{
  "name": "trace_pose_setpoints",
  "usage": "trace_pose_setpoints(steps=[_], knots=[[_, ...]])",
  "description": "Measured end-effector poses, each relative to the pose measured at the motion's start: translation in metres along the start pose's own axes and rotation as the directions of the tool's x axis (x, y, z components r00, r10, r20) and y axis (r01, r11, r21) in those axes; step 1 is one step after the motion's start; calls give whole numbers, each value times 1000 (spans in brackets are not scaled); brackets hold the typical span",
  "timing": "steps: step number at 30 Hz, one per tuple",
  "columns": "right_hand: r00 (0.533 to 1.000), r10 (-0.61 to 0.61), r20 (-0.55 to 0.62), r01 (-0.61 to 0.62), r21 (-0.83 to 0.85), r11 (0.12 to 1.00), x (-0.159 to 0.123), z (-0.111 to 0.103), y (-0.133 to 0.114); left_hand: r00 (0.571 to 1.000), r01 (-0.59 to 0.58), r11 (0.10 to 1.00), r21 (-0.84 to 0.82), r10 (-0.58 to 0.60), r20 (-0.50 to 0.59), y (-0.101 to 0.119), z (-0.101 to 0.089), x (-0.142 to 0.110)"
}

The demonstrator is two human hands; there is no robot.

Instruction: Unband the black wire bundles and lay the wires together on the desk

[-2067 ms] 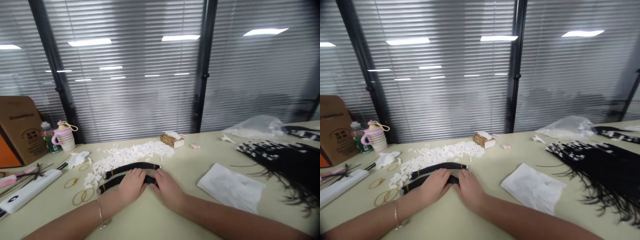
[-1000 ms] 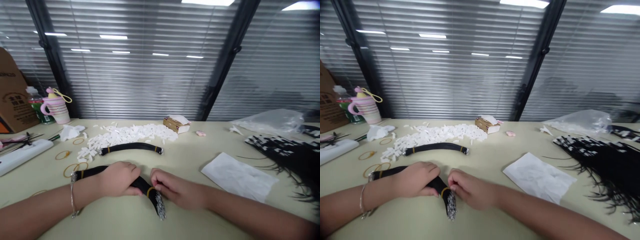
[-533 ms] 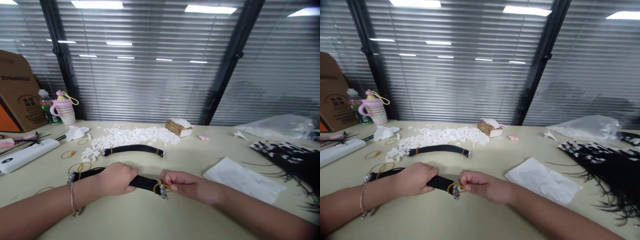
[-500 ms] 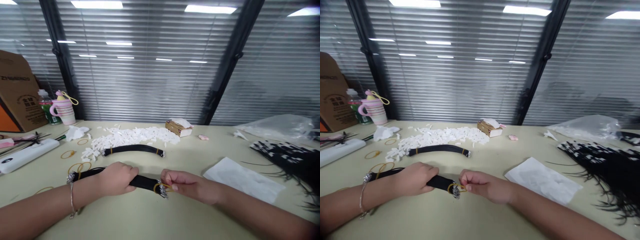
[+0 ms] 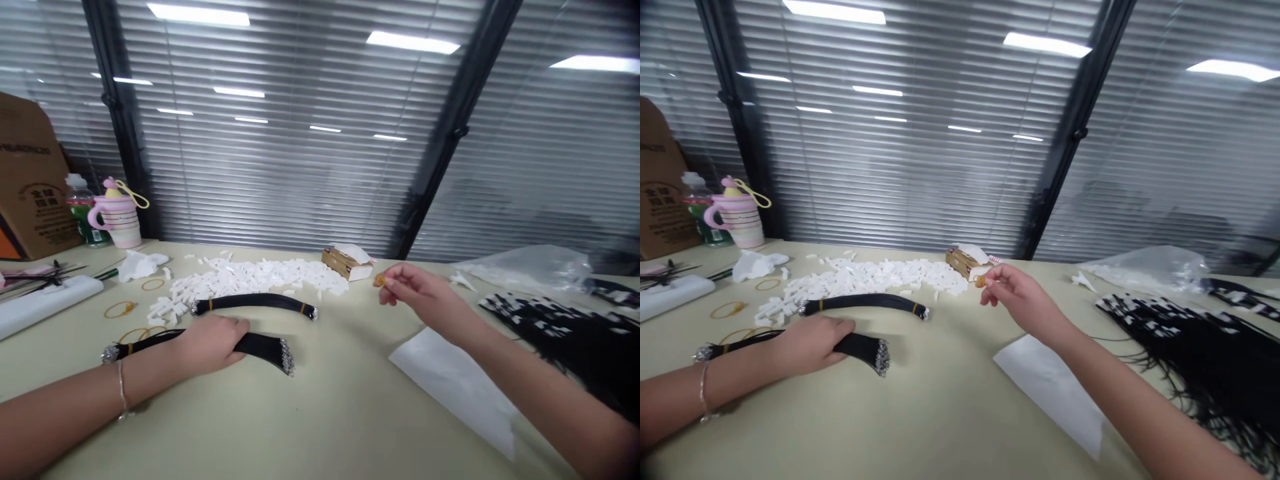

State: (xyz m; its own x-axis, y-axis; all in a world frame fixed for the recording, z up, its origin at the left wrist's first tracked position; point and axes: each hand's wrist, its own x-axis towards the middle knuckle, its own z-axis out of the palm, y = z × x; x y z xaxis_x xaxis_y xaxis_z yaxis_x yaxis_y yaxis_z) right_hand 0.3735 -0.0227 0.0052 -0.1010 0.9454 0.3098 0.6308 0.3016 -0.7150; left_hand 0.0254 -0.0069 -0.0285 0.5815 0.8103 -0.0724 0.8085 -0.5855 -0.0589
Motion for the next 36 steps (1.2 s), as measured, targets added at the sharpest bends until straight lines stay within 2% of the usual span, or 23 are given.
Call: trace_pose_setpoints(steps=[3,6,8,11,14,16,18,21,24,26,29,32,36], knots=[[976,148,-161,-172,-153,973,18,1,30,1000,-5,1000,-9,5,-8,1,1,0],[950,230,-210,-284,-281,917,24,7,54,999,-1,998,-55,-1,-39,3,3,0],[953,234,-195,-290,-355,889,23,9,63,997,-3,993,-119,-6,-78,3,3,-1],[978,141,-153,-195,-441,876,19,10,64,983,-9,962,-274,-42,-179,-1,-7,-2],[995,-48,-84,4,-452,892,16,15,40,930,-30,873,-487,-155,-333,-7,-32,-3],[979,-199,-32,169,-406,898,13,25,8,856,-82,765,-639,-275,-438,-9,-54,-1],[934,-356,21,343,-325,881,9,42,-32,791,-185,610,-770,-372,-485,-7,-75,3],[830,-547,109,557,-189,809,6,73,-90,734,-382,338,-860,-454,-505,2,-96,13],[751,-640,161,656,-73,751,7,106,-125,700,-512,107,-852,-523,-486,8,-104,21],[728,-664,171,678,-34,735,9,124,-133,679,-567,-6,-824,-570,-463,7,-106,24],[713,-684,155,695,-25,719,10,145,-130,641,-628,-121,-769,-642,-422,-1,-107,26],[720,-684,122,691,-31,722,9,160,-122,594,-676,-179,-715,-707,-384,-10,-107,28],[769,-636,67,639,-56,767,6,172,-116,553,-717,-220,-662,-757,-348,-19,-106,32]])
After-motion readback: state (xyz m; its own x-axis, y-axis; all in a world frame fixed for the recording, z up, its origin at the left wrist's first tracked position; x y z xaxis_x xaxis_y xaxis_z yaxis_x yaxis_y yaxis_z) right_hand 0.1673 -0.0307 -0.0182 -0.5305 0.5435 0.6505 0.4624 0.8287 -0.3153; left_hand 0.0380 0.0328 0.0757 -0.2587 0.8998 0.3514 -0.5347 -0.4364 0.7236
